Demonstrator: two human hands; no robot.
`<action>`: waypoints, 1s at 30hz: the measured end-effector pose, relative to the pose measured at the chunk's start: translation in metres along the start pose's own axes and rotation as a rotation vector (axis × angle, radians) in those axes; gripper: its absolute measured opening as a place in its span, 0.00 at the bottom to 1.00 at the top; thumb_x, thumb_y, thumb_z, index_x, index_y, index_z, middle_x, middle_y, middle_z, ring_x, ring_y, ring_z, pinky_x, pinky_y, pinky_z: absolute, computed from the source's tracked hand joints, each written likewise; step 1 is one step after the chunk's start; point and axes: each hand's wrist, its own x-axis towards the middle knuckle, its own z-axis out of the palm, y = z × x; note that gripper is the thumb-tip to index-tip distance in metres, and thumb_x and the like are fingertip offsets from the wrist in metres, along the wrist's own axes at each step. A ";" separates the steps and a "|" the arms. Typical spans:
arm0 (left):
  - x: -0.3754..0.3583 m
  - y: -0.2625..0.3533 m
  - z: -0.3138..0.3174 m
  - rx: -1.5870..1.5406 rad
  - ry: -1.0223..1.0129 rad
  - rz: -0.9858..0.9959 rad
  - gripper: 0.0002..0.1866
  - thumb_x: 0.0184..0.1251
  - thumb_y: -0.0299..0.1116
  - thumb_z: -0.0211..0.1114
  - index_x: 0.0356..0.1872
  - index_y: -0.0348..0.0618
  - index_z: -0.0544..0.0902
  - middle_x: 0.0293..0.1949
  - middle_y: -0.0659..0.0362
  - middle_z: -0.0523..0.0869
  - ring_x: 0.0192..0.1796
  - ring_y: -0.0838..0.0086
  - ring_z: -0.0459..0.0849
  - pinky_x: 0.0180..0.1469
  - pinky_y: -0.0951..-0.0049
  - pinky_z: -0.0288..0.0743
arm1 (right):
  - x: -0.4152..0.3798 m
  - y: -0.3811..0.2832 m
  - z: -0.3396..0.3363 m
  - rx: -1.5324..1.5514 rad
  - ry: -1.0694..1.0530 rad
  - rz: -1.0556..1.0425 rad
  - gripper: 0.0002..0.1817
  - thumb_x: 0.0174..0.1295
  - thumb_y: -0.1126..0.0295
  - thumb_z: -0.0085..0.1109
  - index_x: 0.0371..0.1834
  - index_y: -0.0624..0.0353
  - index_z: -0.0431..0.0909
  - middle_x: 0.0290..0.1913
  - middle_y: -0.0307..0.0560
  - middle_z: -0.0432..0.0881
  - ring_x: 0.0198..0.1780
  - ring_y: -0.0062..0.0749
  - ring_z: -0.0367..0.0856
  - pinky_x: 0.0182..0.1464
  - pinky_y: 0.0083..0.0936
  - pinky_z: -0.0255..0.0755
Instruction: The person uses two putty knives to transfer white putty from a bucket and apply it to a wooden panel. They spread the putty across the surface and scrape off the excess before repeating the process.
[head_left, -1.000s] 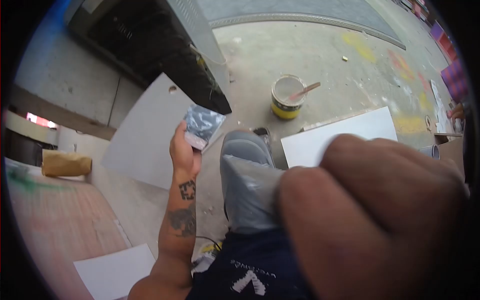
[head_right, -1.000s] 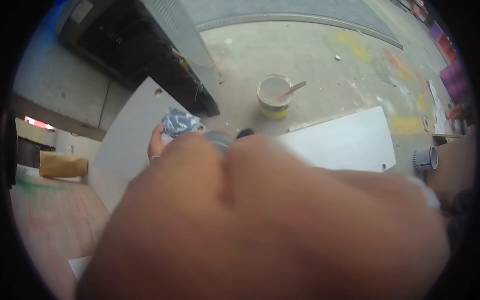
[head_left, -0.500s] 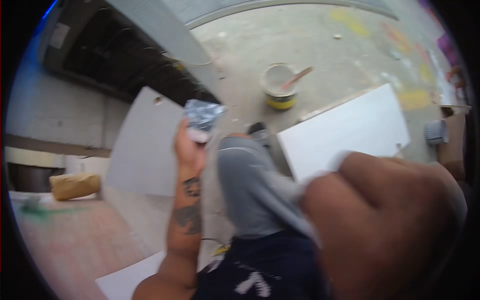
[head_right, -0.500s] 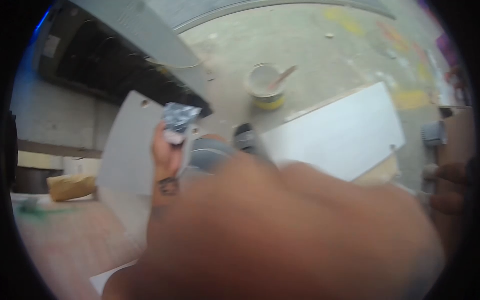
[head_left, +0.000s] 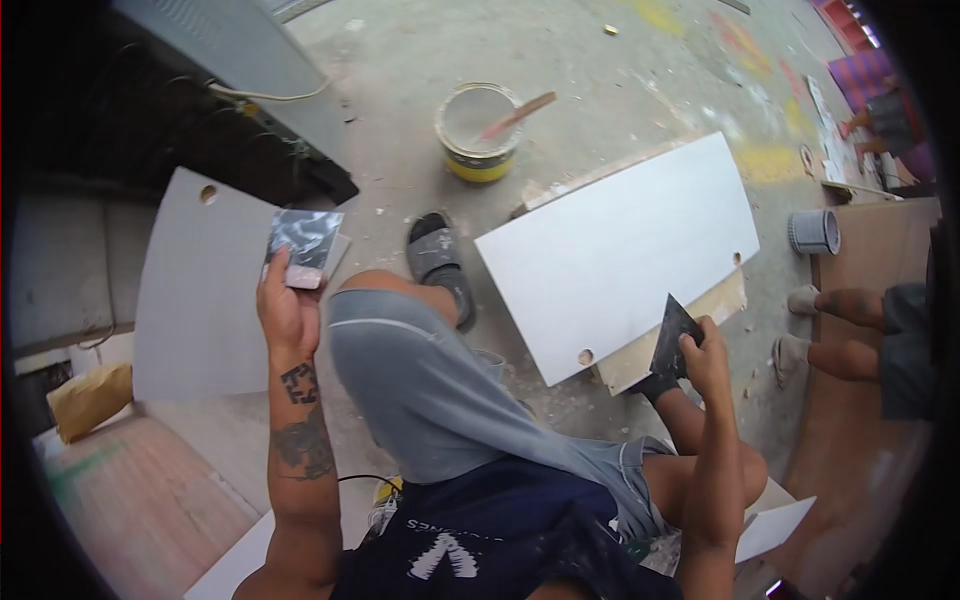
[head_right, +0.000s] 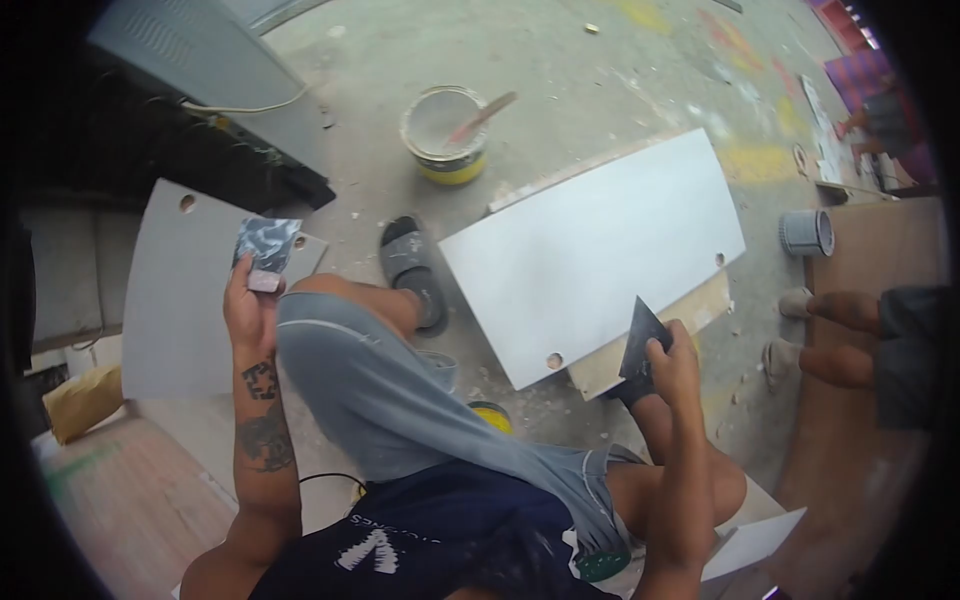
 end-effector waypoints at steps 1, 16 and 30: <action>0.007 -0.004 -0.006 0.036 -0.001 -0.028 0.13 0.79 0.38 0.61 0.52 0.38 0.80 0.45 0.57 0.87 0.44 0.69 0.87 0.42 0.66 0.83 | 0.007 0.007 0.005 -0.079 0.080 -0.074 0.14 0.63 0.68 0.63 0.49 0.64 0.80 0.45 0.62 0.86 0.48 0.58 0.84 0.52 0.44 0.77; 0.045 -0.052 -0.013 0.150 0.202 -0.221 0.13 0.77 0.39 0.64 0.49 0.38 0.80 0.37 0.57 0.86 0.31 0.71 0.85 0.28 0.69 0.79 | -0.026 -0.140 0.211 -0.343 -0.274 -0.447 0.15 0.67 0.67 0.55 0.56 0.52 0.79 0.46 0.50 0.84 0.48 0.52 0.84 0.49 0.52 0.79; 0.038 -0.050 -0.011 0.153 0.223 -0.206 0.16 0.75 0.41 0.66 0.49 0.36 0.82 0.38 0.58 0.86 0.37 0.71 0.85 0.36 0.68 0.77 | 0.049 -0.184 0.212 -0.515 0.071 -0.464 0.11 0.67 0.70 0.51 0.51 0.55 0.76 0.50 0.51 0.78 0.47 0.47 0.81 0.44 0.45 0.81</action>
